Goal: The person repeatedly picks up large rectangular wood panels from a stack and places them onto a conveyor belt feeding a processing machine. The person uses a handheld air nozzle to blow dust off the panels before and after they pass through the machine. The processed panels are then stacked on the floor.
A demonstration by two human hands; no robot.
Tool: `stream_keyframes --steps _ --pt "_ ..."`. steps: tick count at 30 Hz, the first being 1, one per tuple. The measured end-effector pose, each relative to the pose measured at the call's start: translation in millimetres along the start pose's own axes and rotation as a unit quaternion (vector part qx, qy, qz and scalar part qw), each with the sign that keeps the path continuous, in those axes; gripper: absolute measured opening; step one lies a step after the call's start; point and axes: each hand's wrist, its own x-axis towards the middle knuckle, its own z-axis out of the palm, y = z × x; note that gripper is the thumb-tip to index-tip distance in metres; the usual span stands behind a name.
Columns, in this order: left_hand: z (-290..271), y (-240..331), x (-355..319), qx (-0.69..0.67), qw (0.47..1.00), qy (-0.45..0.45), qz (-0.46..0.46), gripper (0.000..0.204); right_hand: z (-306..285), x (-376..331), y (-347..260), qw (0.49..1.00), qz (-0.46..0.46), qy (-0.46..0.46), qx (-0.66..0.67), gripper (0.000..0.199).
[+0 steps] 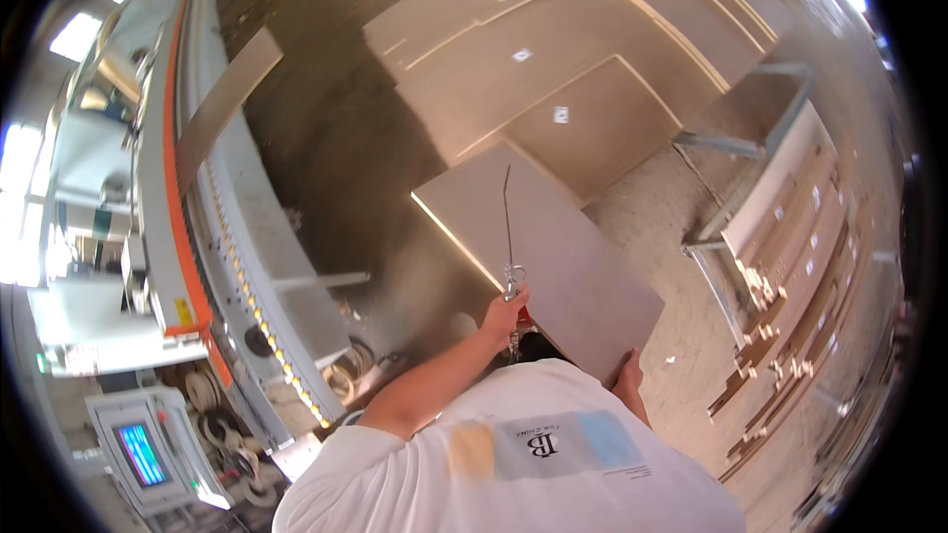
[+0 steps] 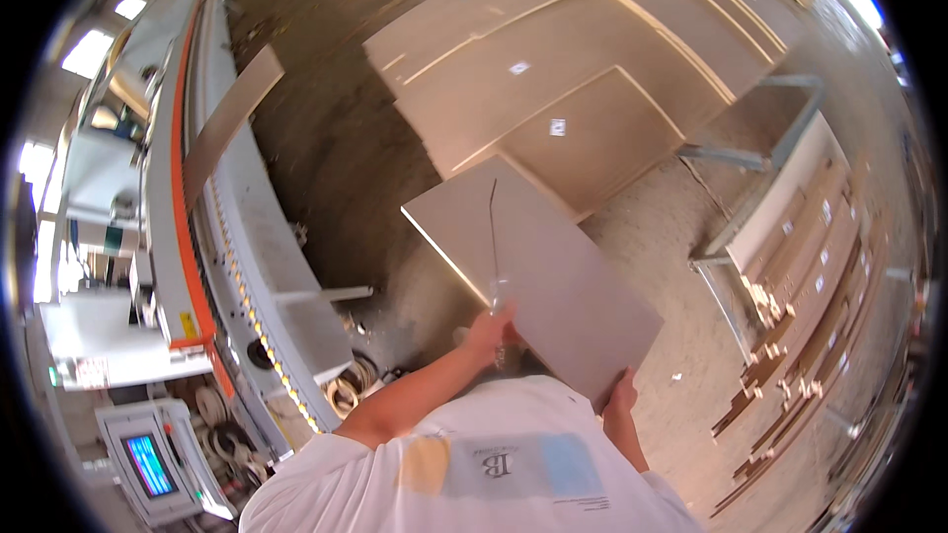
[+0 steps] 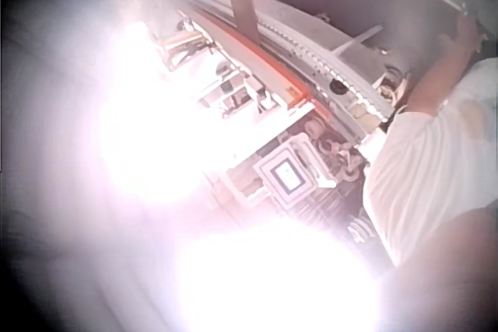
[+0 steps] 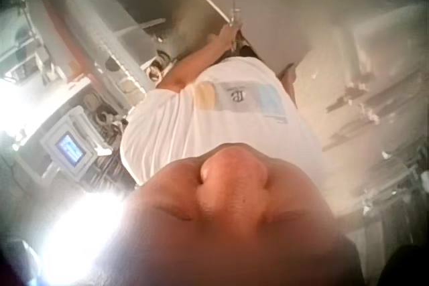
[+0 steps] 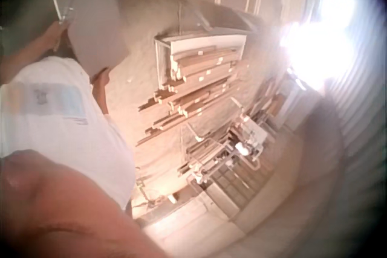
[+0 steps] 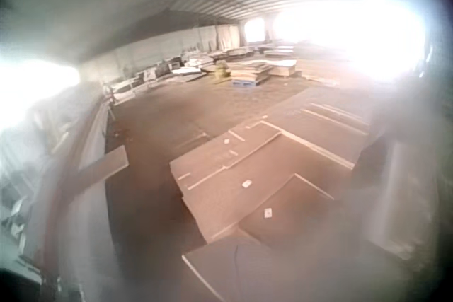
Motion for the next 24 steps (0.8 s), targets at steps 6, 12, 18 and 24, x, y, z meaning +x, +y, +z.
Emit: stream_keyframes --steps 6,12,18,24 --pt "-67.3 -21.5 -40.7 -0.128 0.99 0.017 0.049 0.05 48.3 -22.0 -55.3 0.964 -0.214 -0.068 -0.143 0.074" --pt "-122.7 -26.7 -114.3 -0.19 0.969 0.084 0.134 0.05 154.9 -37.4 -76.0 0.905 -0.323 -0.255 -0.109 0.062" --pt "-196.9 -74.4 -163.4 -0.296 0.913 0.188 0.208 0.051 262.2 -106.7 -43.5 0.858 -0.314 -0.358 -0.192 0.057" --pt "-270.5 -136.0 -191.9 -0.383 0.846 0.263 0.262 0.05 338.4 -174.5 26.6 0.794 -0.351 -0.401 -0.293 0.054"
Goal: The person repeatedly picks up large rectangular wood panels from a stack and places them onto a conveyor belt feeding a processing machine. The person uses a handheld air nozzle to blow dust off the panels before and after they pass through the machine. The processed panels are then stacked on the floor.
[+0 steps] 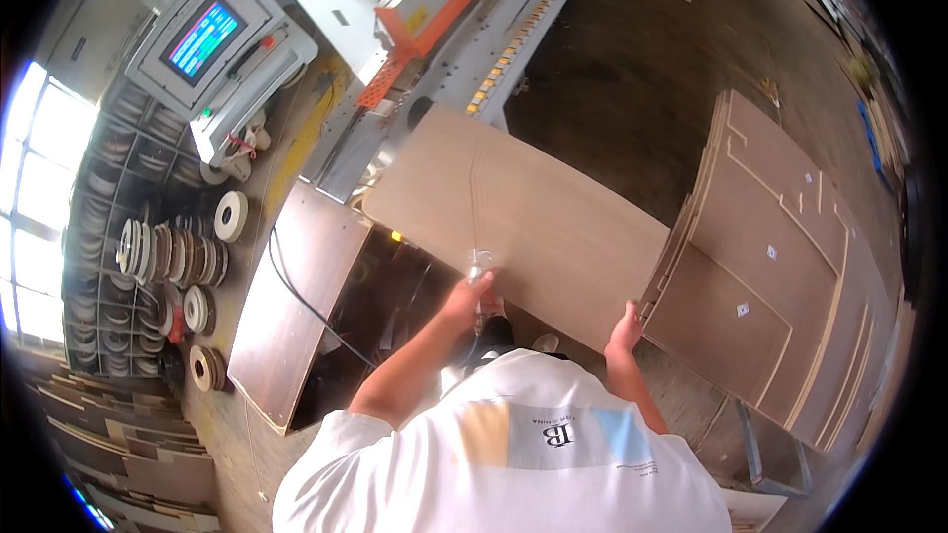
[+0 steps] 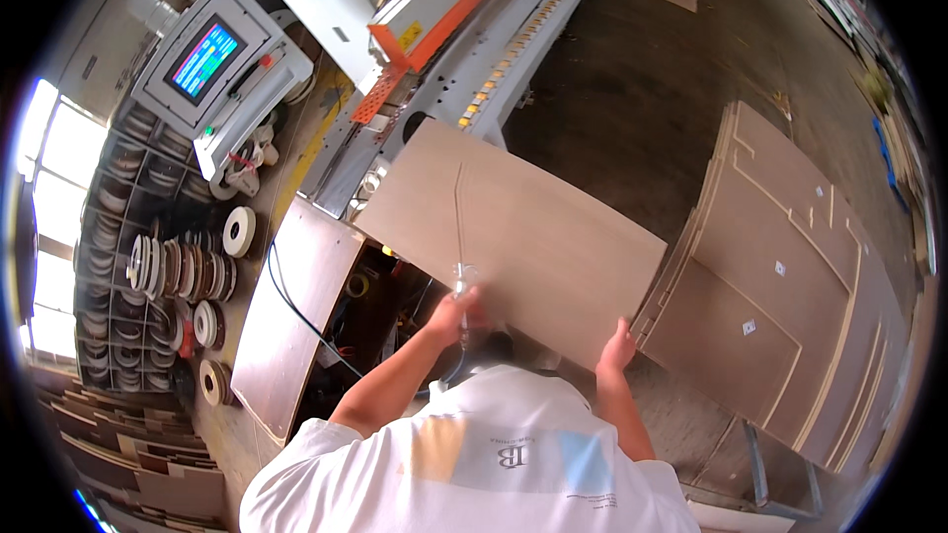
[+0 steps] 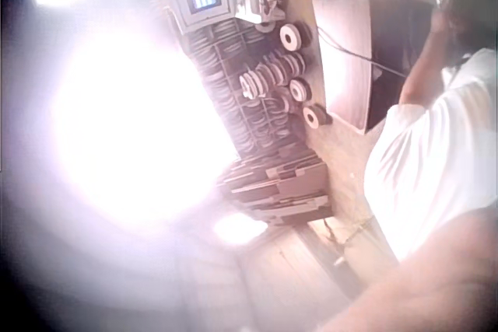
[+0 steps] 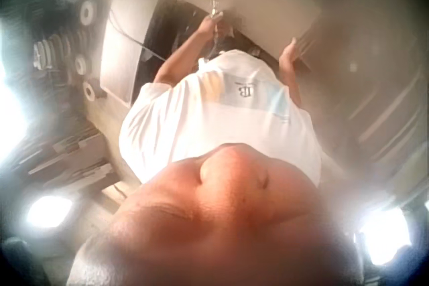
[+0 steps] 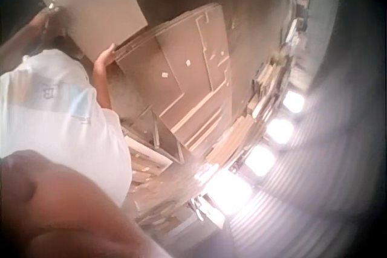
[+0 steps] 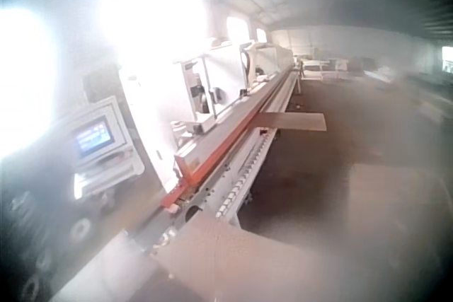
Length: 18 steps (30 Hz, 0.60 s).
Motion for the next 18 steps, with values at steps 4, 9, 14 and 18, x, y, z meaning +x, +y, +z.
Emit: stream_keyframes --steps 4,9,14,18 --pt "-41.0 49.4 -18.7 0.075 0.995 0.064 0.021 0.042 48.9 -17.8 -20.2 0.983 0.064 -0.129 0.11 0.053" --pt "-158.4 90.6 -40.7 0.12 0.949 0.287 0.041 0.052 91.6 -45.0 -64.2 0.957 0.133 -0.21 0.152 0.052" --pt "-193.0 102.5 -69.0 0.155 0.922 0.355 0.002 0.055 92.5 -21.7 -66.6 0.937 0.136 -0.276 0.166 0.049" --pt "-155.1 38.9 -90.1 0.421 0.875 0.233 -0.059 0.06 95.1 -18.0 -63.4 0.94 0.149 -0.261 0.163 0.047"
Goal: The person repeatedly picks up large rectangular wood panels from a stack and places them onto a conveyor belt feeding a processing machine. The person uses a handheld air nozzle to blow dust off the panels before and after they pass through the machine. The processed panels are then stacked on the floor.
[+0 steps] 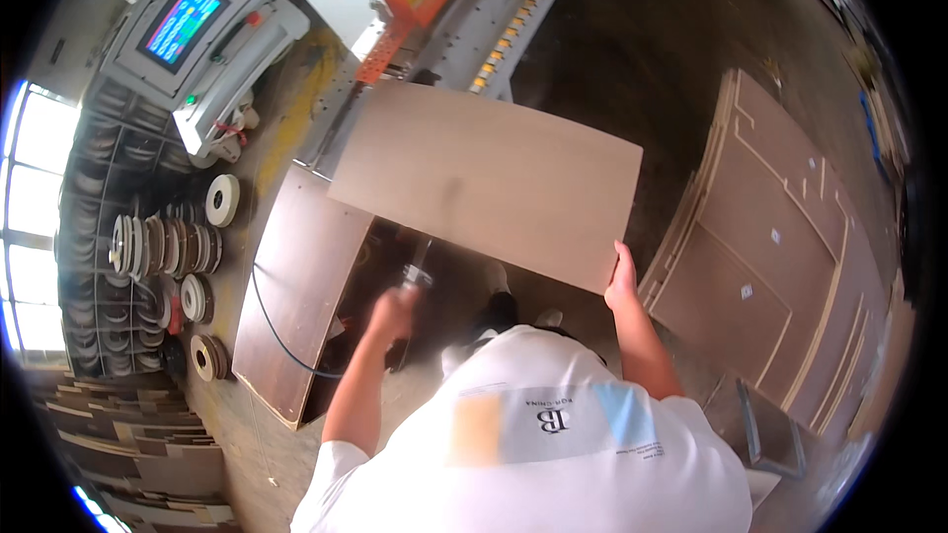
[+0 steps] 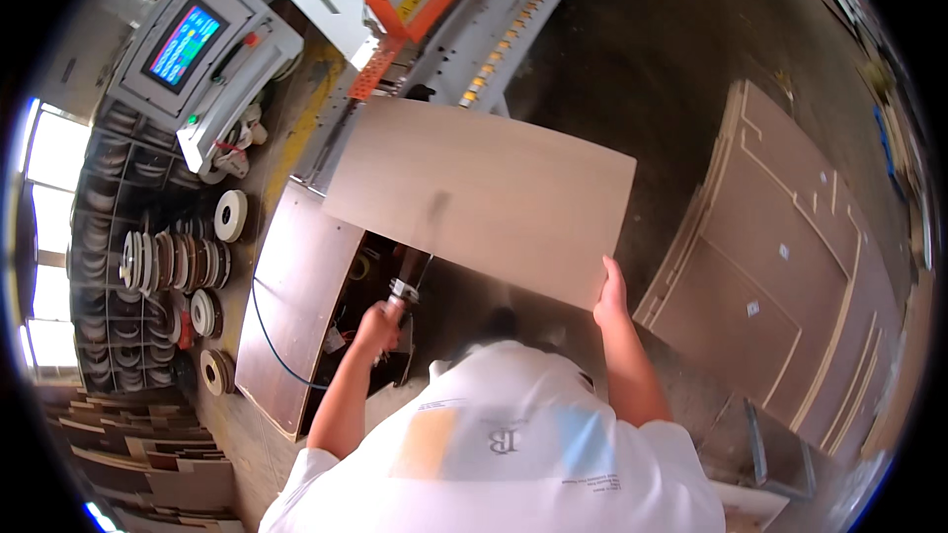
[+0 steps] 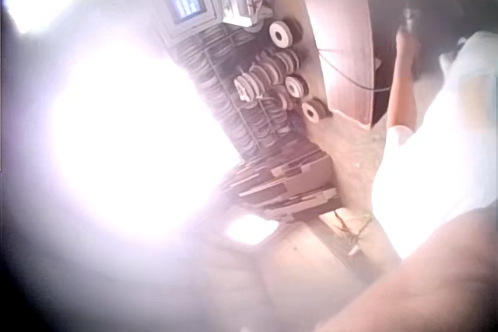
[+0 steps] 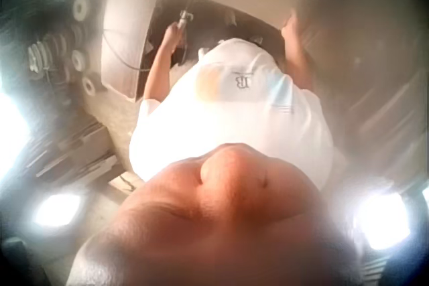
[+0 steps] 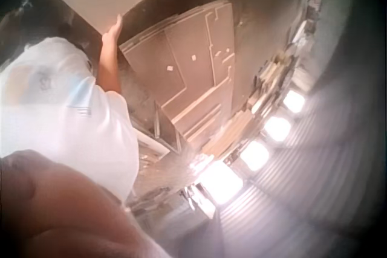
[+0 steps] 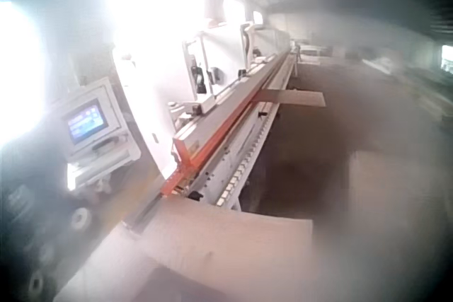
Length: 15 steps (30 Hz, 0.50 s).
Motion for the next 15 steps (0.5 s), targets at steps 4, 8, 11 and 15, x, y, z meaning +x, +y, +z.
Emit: stream_keyframes --steps 4,8,11,15 --pt "31.0 26.4 -94.1 0.242 0.947 -0.186 0.105 0.064 -1.4 3.2 0.5 1.0 0.007 0.024 0.003 0.044" --pt "-2.3 -18.3 -95.5 0.223 0.957 -0.106 0.153 0.059 -18.5 16.1 1.2 0.999 0.012 -0.021 0.036 0.045" --pt "-54.7 -102.6 -49.6 0.041 0.998 0.002 0.044 0.052 -8.7 9.0 0.2 0.999 0.038 -0.008 -0.01 0.046" --pt "-112.0 -111.3 -36.9 -0.29 0.937 0.171 -0.095 0.053 -17.8 19.0 9.1 0.992 -0.02 0.021 -0.121 0.052"
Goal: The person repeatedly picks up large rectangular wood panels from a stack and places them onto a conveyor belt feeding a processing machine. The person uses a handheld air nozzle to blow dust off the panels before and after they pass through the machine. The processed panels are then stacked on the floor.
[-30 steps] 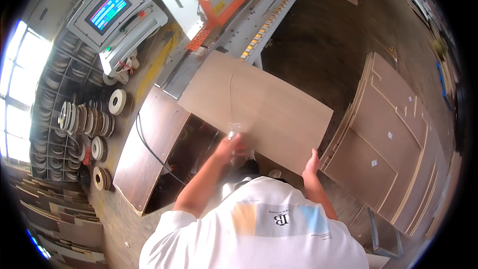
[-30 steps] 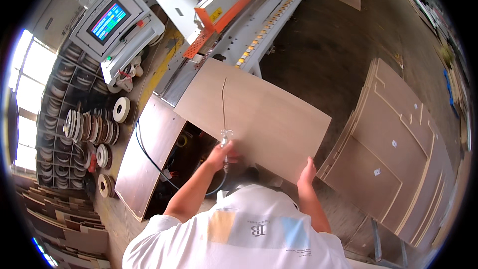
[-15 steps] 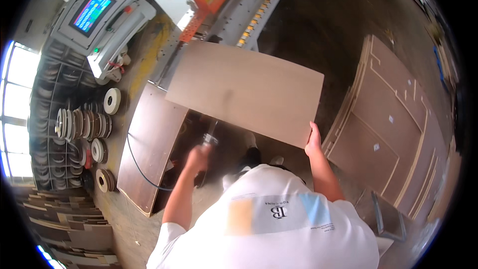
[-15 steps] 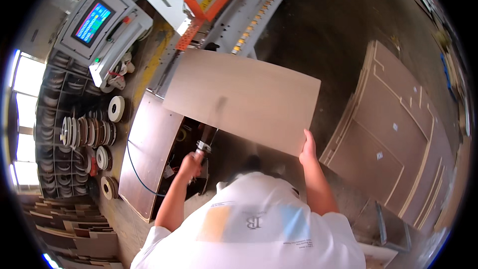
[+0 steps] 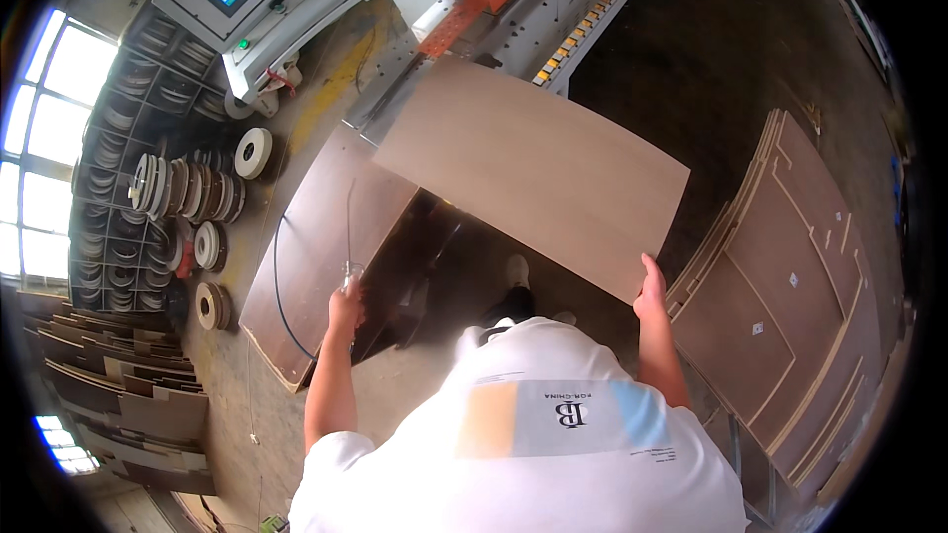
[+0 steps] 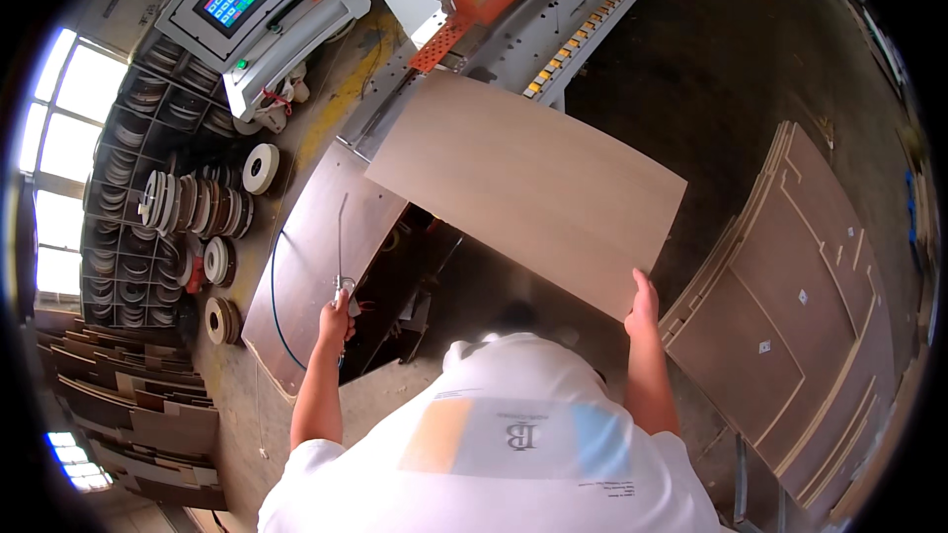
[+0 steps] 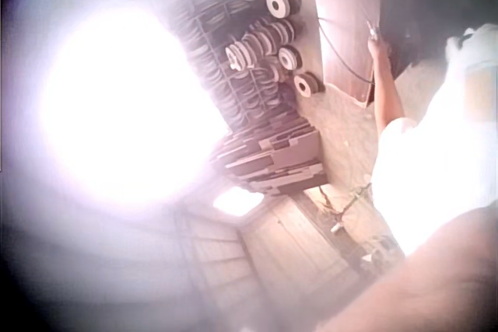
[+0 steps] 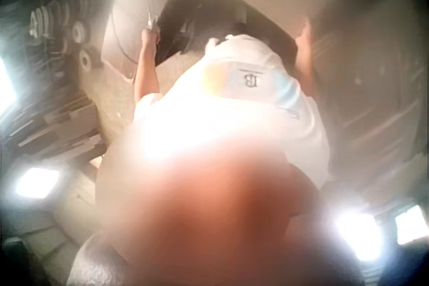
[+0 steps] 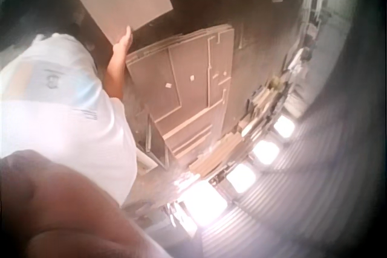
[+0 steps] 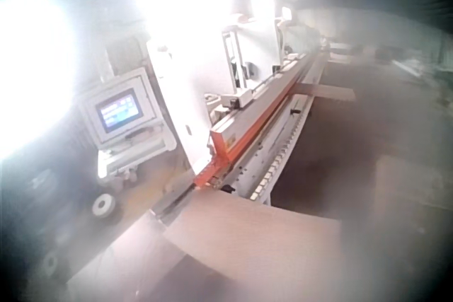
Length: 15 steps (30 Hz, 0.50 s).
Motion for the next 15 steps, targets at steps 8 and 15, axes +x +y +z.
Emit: stream_keyframes --steps 8,15 --pt "100.8 7.6 -101.7 0.47 0.831 -0.251 0.16 0.068 13.9 -19.5 -9.0 0.994 -0.052 0.012 -0.091 0.055" --pt "87.9 -24.8 -16.2 0.219 0.96 -0.134 0.115 0.052 23.7 -29.6 5.8 0.993 0.102 -0.018 0.048 0.061"
